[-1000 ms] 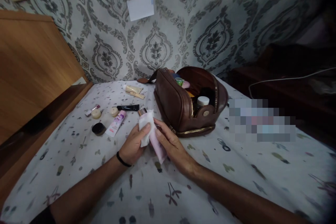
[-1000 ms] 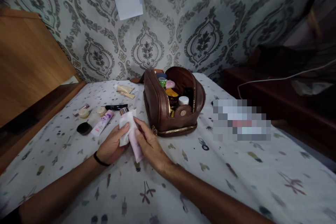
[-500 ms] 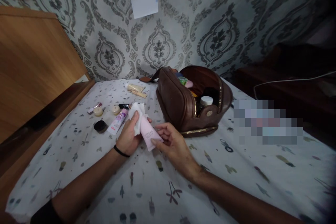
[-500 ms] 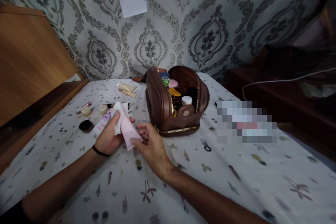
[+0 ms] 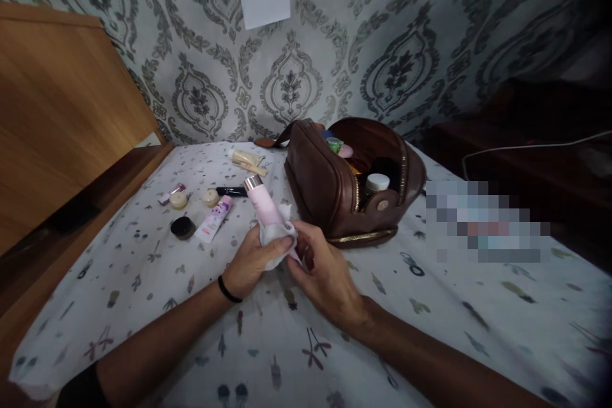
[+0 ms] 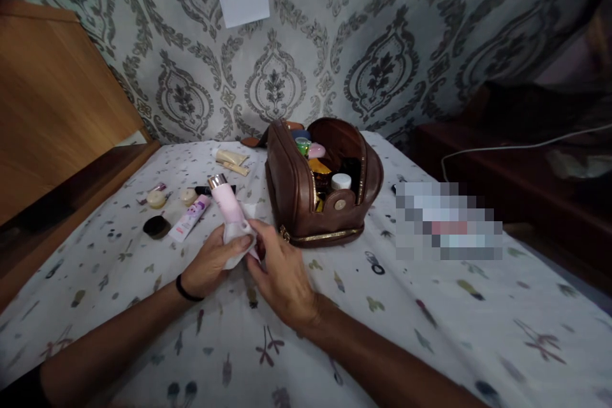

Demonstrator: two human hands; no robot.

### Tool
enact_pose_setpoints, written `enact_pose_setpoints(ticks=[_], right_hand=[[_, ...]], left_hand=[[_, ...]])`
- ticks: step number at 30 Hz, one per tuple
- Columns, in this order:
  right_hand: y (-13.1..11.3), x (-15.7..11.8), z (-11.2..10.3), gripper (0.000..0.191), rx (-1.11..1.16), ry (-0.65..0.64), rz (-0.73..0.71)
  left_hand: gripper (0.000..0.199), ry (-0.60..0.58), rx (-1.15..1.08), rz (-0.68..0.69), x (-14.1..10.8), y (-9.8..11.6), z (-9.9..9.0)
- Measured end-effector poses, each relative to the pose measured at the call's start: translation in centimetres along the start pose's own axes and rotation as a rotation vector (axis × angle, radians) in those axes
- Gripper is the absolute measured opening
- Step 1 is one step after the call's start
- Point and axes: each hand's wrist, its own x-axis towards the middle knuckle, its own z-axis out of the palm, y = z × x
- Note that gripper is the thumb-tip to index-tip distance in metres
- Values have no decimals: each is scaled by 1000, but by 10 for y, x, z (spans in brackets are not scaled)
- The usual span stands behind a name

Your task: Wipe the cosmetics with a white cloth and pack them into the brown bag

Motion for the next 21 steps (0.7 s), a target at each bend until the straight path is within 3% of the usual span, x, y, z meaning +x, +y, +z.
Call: enact_pose_setpoints(ticks=[4,8,12,15,17,21], right_hand=[[0,-1,-1,45,-129,-53,-198],[-1,-2,1,45,-125,-114,-202],[-6,-2,-1,55,41,-232,-57],[-11,-1,-4,53,207,-266,117],[-13,1,-3,46,387,-306,285],[-11,5,4,50,861,-461,591]], left_hand=[[37,124,-50,13,3,1,-1],[35,296,-165,-32,10,9,-3],[23,389,-254,-109,16,18,-9],[23,389,-299,-129,19,22,-14],[26,373,-311,-105,19,24,-15],[30,360,-289,-54,17,28,-12]])
